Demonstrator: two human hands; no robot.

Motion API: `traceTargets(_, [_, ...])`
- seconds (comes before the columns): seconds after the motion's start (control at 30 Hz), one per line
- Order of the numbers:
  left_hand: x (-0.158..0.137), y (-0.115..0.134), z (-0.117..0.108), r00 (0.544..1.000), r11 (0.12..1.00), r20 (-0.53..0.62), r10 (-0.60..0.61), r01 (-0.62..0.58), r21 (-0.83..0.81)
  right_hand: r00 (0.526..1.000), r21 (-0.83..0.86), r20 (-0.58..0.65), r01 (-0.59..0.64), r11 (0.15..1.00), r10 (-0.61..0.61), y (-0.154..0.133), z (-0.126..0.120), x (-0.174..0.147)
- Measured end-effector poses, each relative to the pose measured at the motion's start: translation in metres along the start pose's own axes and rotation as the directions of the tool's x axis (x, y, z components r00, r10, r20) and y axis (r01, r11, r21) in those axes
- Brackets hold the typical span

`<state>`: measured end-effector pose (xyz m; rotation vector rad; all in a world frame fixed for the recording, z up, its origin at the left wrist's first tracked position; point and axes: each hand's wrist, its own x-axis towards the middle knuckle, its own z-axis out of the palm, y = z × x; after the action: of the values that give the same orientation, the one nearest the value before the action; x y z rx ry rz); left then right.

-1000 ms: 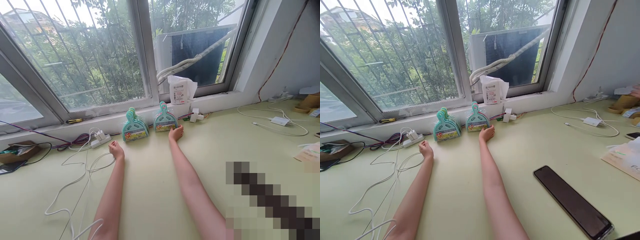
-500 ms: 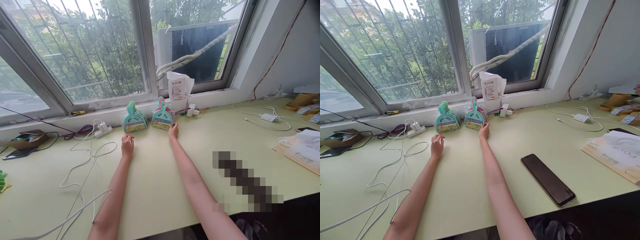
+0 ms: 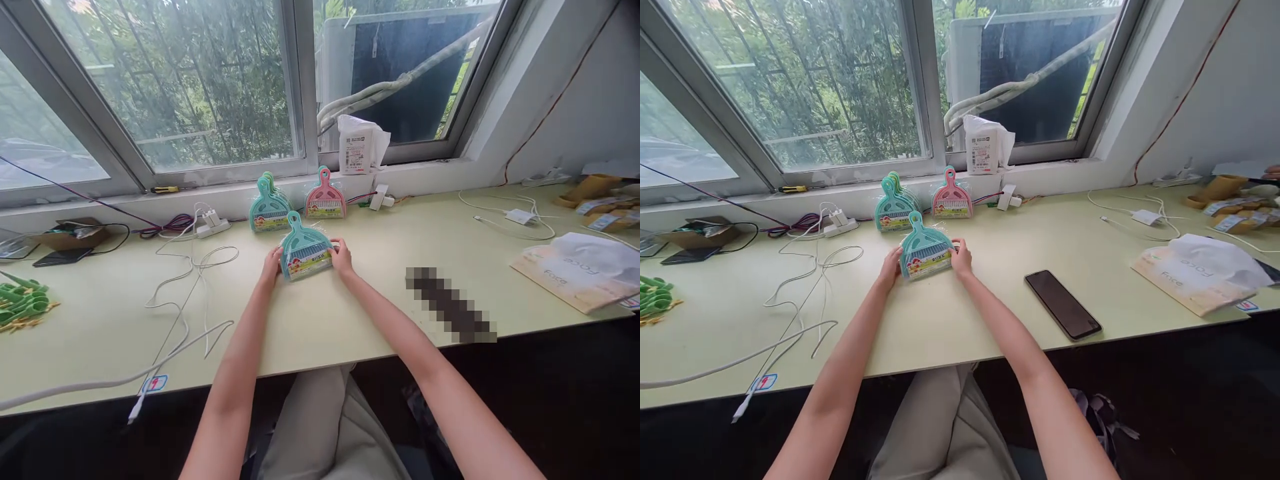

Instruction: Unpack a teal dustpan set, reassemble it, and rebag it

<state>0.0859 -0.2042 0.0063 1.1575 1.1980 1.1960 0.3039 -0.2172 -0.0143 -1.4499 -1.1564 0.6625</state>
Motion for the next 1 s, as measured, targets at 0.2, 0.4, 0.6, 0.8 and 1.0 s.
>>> traceTargets(0.2, [-0.03,0.0,0.005,0.958,0.994,0.287,-0.007,0.038,-0.1,0.998,0.006,0.015,0.054,0.999,-0.054,0.002,-0.018,-0.032])
traceTargets(0.4, [-0.029,0.001,0.007,0.977,0.983,0.214,-0.017,0.055,-0.174,0.883,-0.276,0.052,0.461,0.844,-0.466,-0.023,-0.024,-0.053])
traceTargets(0.6, [-0.024,0.002,0.006,0.995,0.972,0.103,-0.01,0.034,-0.234,0.772,-0.324,0.45,0.61,0.723,-0.449,-0.043,-0.02,-0.073])
traceTargets(0.8, [-0.027,0.005,0.014,0.999,0.966,0.036,-0.008,0.017,-0.257,0.836,-0.265,0.409,0.492,0.829,-0.365,-0.043,-0.021,-0.073])
traceTargets(1.0, [-0.032,0.008,0.022,1.0,0.94,0.029,-0.011,0.02,-0.341,0.933,0.036,0.279,0.227,0.973,-0.228,-0.034,-0.022,-0.059])
